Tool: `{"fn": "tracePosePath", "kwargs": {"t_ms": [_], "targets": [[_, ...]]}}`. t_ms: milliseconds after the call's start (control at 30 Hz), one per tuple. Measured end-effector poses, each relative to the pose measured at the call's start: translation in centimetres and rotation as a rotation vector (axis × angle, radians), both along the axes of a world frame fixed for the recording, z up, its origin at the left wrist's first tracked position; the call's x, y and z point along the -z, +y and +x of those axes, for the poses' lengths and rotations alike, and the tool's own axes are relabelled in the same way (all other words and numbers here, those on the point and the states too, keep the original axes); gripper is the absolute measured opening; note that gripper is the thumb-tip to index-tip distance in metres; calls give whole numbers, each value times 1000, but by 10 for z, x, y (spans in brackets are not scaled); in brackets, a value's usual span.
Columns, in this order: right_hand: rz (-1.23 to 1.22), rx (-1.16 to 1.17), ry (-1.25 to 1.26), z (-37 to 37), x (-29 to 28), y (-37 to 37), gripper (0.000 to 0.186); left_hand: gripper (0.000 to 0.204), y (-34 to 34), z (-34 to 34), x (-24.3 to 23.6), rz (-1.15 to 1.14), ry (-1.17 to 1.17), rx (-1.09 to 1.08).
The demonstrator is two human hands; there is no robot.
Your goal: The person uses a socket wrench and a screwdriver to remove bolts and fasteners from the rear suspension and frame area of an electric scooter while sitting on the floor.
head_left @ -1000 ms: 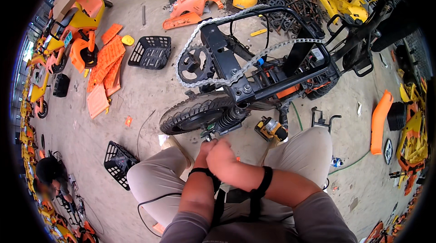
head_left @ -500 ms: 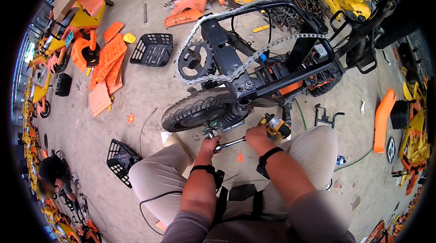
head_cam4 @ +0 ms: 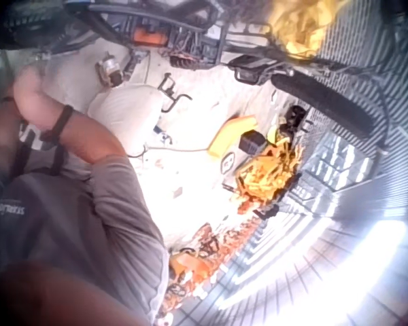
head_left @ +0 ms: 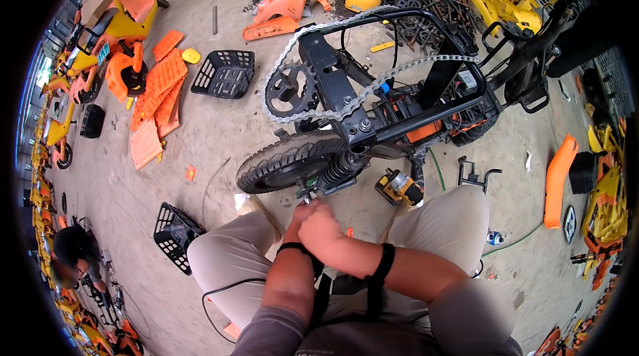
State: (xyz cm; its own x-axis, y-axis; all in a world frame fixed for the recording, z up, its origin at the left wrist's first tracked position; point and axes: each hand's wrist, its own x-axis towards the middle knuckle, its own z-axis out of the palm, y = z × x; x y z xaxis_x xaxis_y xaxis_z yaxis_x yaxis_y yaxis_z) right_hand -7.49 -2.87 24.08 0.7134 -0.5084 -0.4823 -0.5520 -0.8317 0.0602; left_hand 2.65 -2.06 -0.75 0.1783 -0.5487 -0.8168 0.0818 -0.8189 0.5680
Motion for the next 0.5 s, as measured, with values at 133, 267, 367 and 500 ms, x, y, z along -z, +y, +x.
{"fn": "tracePosePath", "kwargs": {"t_ms": [133,267,367,500], "targets": [[-6,23,-183,-13,9,-7,19,26,-6,-8,-20,18,29,-2],[225,218,38,-42,34,-36,21,25,-8,-9,-34,96,129,-136],[225,448,258,-72,90,-59,22,23,-6,-5,-19,101,118,-164],[252,578,178,-118,135,-76,23,21,-6,-10,-29,71,103,-117]]}}
